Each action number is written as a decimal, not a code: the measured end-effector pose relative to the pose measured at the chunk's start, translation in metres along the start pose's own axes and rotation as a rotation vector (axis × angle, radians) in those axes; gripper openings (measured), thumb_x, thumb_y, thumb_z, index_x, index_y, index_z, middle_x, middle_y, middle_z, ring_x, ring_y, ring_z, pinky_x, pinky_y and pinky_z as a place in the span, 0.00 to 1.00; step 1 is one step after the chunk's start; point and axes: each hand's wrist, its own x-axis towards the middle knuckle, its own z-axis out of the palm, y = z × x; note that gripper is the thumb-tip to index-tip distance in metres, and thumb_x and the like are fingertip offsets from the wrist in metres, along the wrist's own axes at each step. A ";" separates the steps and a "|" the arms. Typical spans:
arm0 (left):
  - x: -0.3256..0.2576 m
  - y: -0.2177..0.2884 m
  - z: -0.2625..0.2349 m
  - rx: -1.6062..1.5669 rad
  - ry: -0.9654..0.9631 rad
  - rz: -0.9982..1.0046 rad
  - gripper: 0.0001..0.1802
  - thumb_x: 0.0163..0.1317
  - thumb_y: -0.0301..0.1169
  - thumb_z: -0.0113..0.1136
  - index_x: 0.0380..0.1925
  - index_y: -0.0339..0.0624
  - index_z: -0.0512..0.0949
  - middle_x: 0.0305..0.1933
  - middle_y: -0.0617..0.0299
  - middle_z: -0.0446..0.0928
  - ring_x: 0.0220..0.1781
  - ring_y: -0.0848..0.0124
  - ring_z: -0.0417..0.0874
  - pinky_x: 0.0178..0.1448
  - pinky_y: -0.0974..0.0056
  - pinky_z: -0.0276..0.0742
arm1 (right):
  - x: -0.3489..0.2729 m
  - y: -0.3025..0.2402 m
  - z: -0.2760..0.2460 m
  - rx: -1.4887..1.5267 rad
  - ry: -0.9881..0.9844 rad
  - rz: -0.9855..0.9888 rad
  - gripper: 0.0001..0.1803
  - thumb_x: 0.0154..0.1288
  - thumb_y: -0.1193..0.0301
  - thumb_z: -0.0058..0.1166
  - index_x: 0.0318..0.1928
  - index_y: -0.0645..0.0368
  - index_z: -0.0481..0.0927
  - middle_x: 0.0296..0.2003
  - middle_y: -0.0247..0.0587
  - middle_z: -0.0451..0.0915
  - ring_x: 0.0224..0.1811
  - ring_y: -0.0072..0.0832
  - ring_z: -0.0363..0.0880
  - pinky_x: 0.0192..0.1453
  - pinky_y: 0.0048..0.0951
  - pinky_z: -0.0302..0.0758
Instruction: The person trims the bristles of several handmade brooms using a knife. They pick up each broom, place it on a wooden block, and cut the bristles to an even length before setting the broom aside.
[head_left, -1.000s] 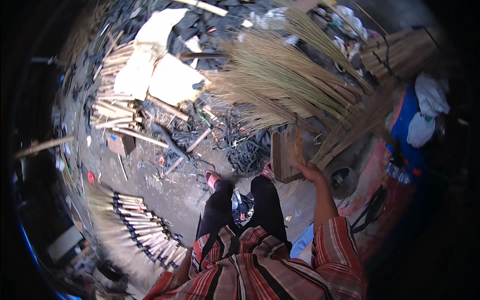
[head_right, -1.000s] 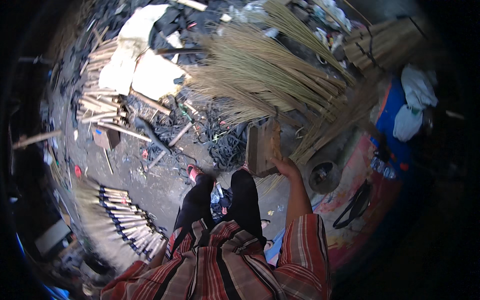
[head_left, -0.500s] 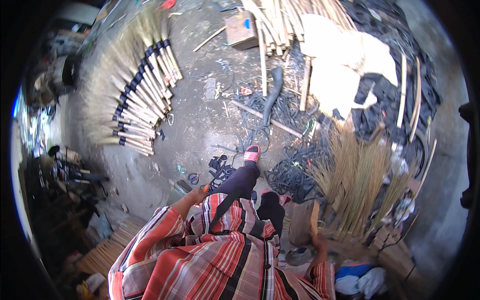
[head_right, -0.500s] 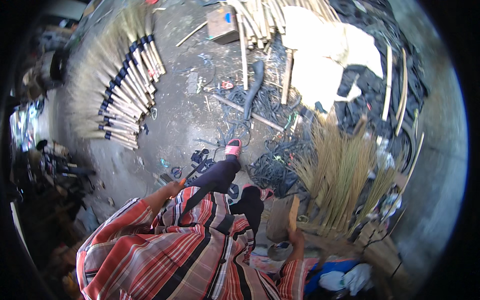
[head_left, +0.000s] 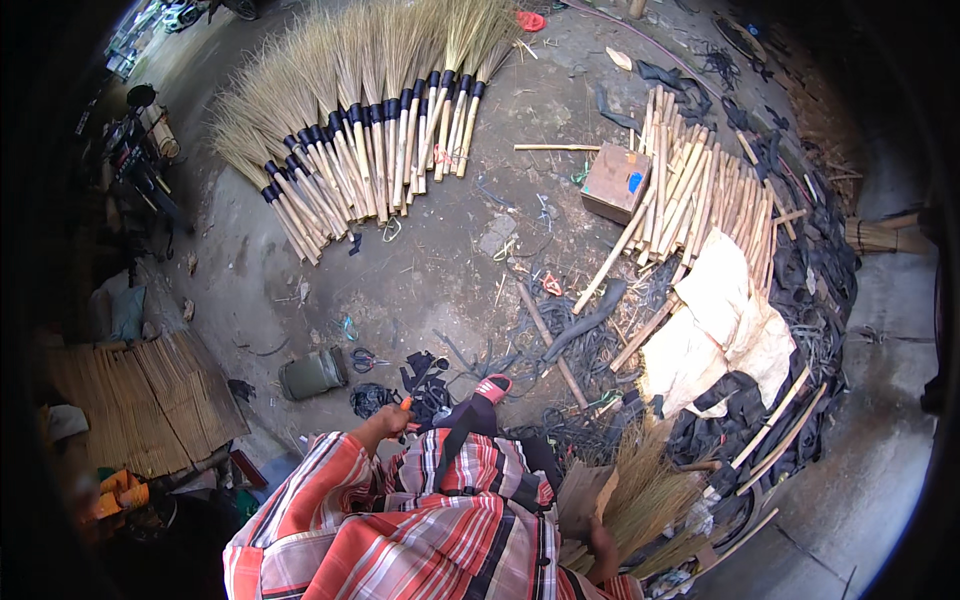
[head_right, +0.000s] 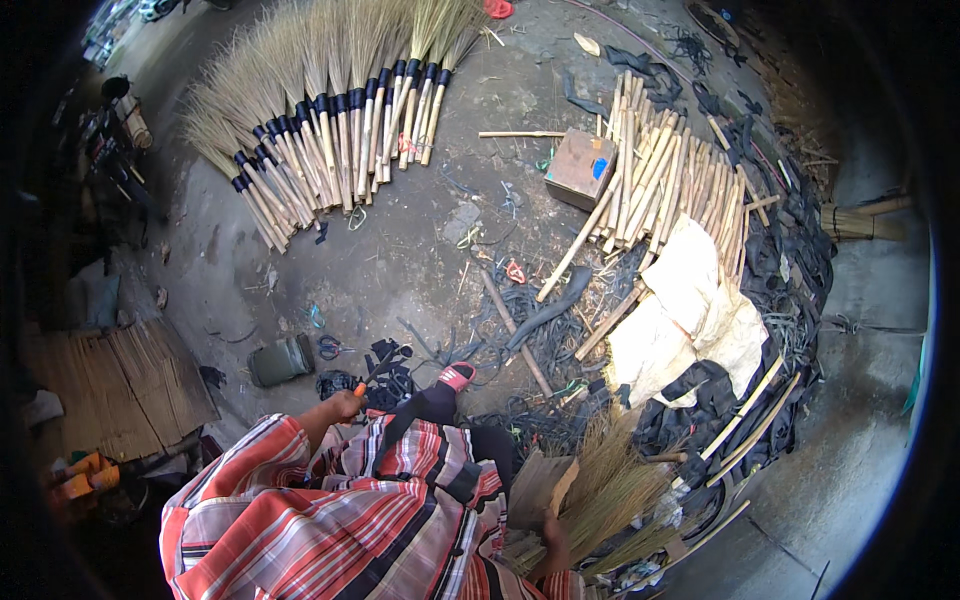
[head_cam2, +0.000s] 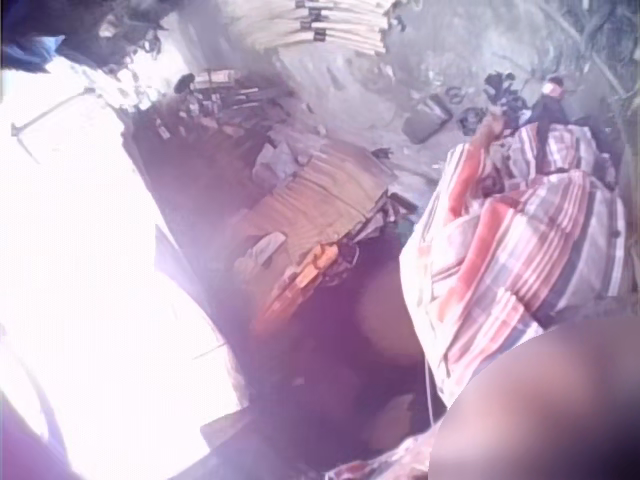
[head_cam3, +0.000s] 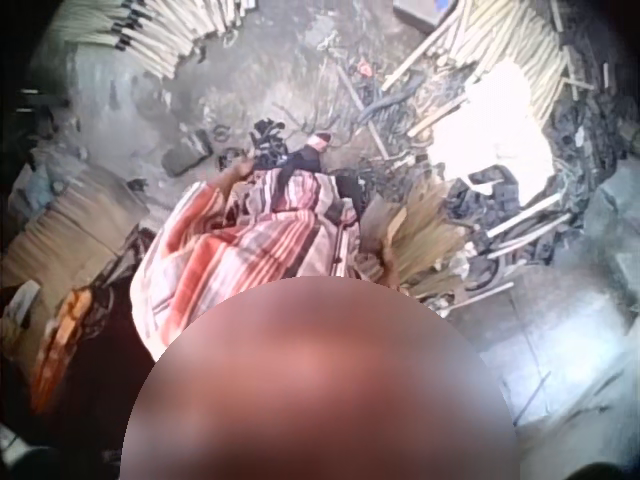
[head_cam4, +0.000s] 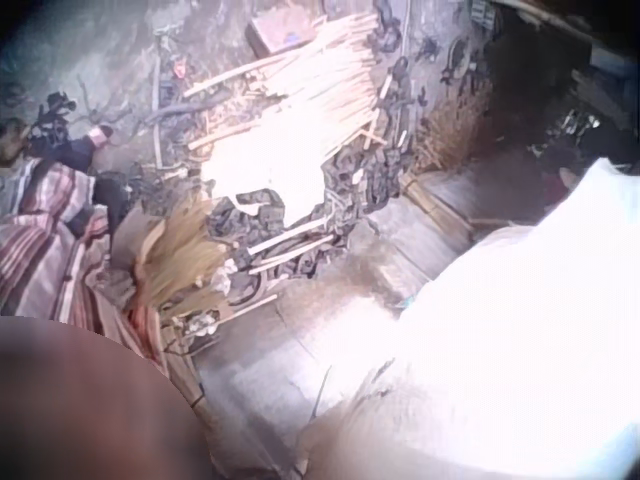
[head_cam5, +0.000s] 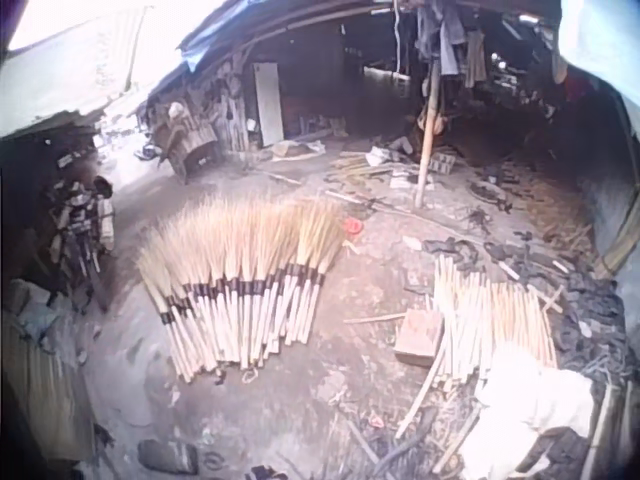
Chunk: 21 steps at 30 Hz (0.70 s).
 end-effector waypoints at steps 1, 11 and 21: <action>0.004 -0.010 -0.001 -0.055 -0.007 -0.016 0.17 0.69 0.41 0.59 0.33 0.36 0.82 0.21 0.55 0.76 0.17 0.65 0.76 0.21 0.55 0.71 | 0.005 -0.019 -0.009 0.001 0.011 -0.025 0.36 0.64 0.37 0.53 0.40 0.63 0.85 0.25 0.43 0.81 0.21 0.32 0.77 0.24 0.37 0.71; 0.043 -0.097 0.029 -0.708 0.001 -0.143 0.09 0.71 0.36 0.64 0.33 0.48 0.84 0.19 0.68 0.67 0.16 0.74 0.63 0.20 0.60 0.57 | -0.001 -0.221 -0.062 -0.045 -0.033 -0.215 0.33 0.66 0.35 0.51 0.34 0.54 0.83 0.20 0.35 0.76 0.16 0.26 0.67 0.21 0.33 0.62; 0.079 -0.018 0.048 -1.167 0.136 -0.172 0.10 0.69 0.35 0.64 0.41 0.39 0.81 0.23 0.65 0.73 0.18 0.73 0.71 0.19 0.64 0.64 | -0.005 -0.372 -0.092 -0.543 -0.051 -0.290 0.30 0.71 0.45 0.52 0.47 0.62 0.87 0.32 0.38 0.85 0.31 0.29 0.82 0.37 0.36 0.77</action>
